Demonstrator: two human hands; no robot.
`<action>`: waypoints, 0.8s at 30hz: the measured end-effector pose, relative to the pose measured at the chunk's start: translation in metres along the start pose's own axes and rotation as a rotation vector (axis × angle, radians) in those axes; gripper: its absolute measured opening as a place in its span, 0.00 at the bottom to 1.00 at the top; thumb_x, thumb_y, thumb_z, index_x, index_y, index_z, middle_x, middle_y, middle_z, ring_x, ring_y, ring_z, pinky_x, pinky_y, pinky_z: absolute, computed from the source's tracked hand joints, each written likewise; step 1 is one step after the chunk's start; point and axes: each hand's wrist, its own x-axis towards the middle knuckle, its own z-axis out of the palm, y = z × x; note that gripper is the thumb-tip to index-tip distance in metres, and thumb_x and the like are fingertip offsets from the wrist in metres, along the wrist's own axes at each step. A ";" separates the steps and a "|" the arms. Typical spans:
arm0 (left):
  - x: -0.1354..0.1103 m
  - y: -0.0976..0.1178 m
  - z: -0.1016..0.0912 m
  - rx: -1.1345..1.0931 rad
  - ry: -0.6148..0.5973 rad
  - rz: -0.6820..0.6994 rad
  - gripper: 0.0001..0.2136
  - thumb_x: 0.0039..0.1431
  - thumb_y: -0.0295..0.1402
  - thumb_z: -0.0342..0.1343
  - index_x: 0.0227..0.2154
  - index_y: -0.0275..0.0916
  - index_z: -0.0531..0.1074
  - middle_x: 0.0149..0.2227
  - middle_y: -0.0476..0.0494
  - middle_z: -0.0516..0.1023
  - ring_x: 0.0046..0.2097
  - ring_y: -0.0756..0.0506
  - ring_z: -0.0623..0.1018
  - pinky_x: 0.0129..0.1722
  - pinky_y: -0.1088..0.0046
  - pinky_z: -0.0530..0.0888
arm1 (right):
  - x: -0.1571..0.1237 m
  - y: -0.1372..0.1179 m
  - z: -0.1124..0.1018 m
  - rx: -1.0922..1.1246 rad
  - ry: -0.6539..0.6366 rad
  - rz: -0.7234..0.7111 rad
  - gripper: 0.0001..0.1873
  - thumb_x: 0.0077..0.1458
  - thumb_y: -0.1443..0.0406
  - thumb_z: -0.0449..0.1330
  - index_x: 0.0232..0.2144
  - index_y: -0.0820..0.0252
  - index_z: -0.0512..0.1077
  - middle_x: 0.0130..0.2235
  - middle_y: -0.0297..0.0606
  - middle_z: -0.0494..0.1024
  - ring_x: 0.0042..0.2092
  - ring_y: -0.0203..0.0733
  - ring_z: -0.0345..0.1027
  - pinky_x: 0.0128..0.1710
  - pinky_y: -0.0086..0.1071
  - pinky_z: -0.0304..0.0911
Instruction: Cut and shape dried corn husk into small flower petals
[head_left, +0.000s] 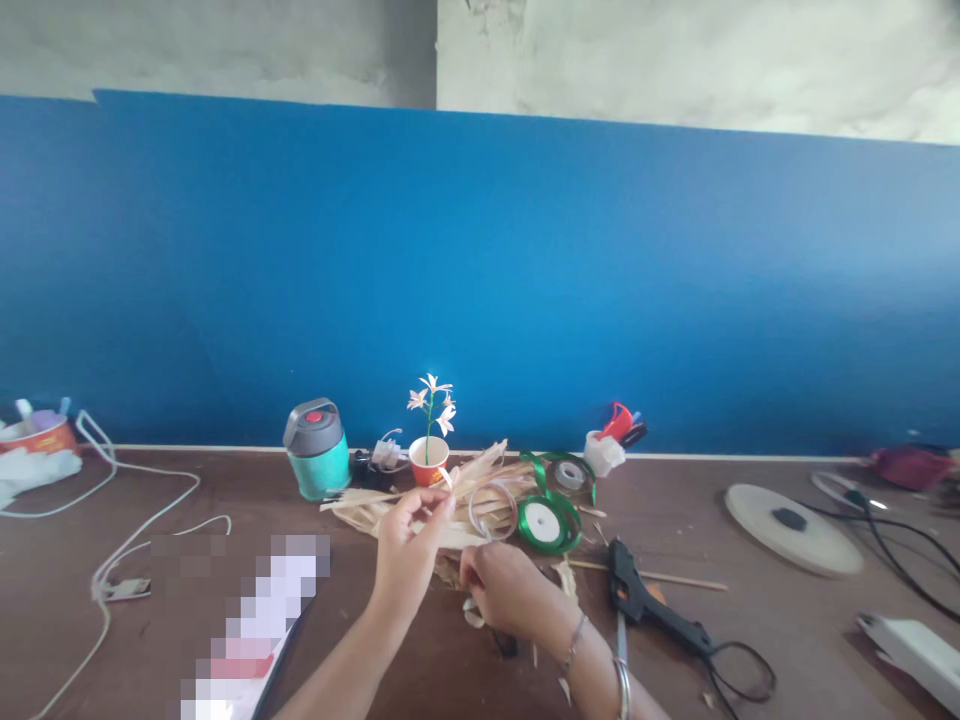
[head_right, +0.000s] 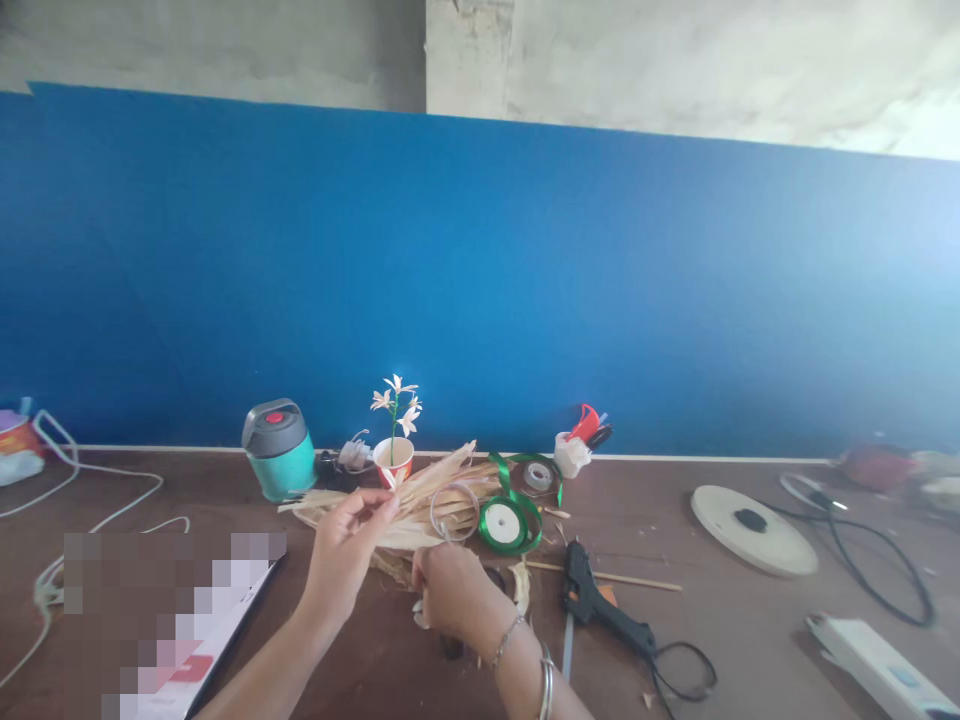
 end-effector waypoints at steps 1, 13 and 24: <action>0.000 0.000 0.000 0.001 -0.002 -0.005 0.12 0.51 0.41 0.59 0.28 0.36 0.76 0.28 0.44 0.78 0.33 0.45 0.75 0.34 0.72 0.70 | 0.000 0.001 -0.001 0.002 0.012 -0.002 0.14 0.49 0.74 0.55 0.36 0.60 0.77 0.36 0.43 0.82 0.40 0.44 0.75 0.37 0.29 0.62; 0.001 0.000 0.000 0.005 -0.007 -0.017 0.12 0.51 0.41 0.58 0.29 0.36 0.75 0.28 0.45 0.77 0.33 0.45 0.74 0.34 0.72 0.68 | -0.004 -0.007 0.006 -0.015 -0.009 0.025 0.09 0.42 0.72 0.61 0.27 0.58 0.79 0.33 0.43 0.83 0.38 0.49 0.76 0.36 0.32 0.64; 0.000 0.006 0.000 0.054 -0.034 -0.021 0.12 0.51 0.42 0.57 0.28 0.37 0.75 0.28 0.45 0.78 0.31 0.46 0.73 0.33 0.72 0.68 | -0.004 0.004 -0.005 0.024 0.193 -0.004 0.13 0.47 0.77 0.55 0.29 0.61 0.78 0.33 0.44 0.82 0.38 0.46 0.75 0.36 0.31 0.61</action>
